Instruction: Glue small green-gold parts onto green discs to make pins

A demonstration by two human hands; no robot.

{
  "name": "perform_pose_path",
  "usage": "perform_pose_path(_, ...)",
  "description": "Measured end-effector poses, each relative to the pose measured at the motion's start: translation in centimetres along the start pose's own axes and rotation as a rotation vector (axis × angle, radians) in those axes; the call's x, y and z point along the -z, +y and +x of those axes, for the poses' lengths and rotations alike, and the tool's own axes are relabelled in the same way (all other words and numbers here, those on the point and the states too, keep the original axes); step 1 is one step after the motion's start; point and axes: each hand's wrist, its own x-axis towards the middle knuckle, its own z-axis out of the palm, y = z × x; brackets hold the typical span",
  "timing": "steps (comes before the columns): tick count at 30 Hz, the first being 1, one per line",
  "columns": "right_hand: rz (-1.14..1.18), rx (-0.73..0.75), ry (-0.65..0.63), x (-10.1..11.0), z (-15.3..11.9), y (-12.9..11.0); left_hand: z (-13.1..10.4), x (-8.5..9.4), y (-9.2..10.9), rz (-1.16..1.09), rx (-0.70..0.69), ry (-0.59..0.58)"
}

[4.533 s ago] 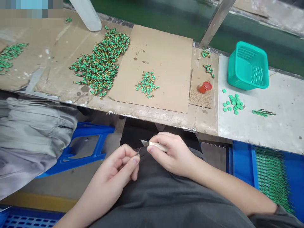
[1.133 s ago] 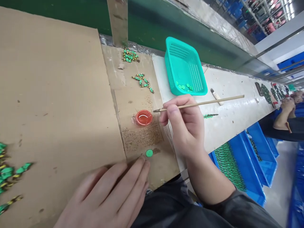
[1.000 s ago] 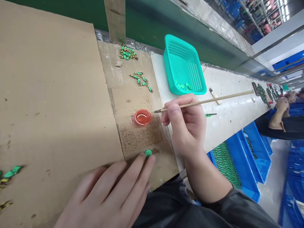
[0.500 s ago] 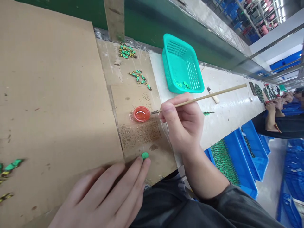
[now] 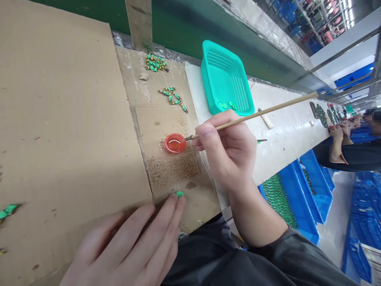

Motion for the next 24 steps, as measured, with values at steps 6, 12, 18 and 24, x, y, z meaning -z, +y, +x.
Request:
perform_pose_path(6,-0.031,-0.031,0.027,0.01,-0.58,0.56,-0.11,-0.41,0.03,0.026,-0.011,-0.021)
perform_pose_path(12,-0.061,0.021,-0.056,0.01,-0.25,0.14,-0.07,-0.86,-0.01,0.013,-0.043,0.022)
perform_pose_path(18,-0.144,-0.003,-0.117,-0.28,-0.16,0.27,-0.13,-0.97,0.28,-0.001,0.011,0.039)
perform_pose_path(24,-0.138,-0.036,-0.170,-0.44,-0.10,0.43,0.05,-0.85,0.29,-0.014,0.016,0.026)
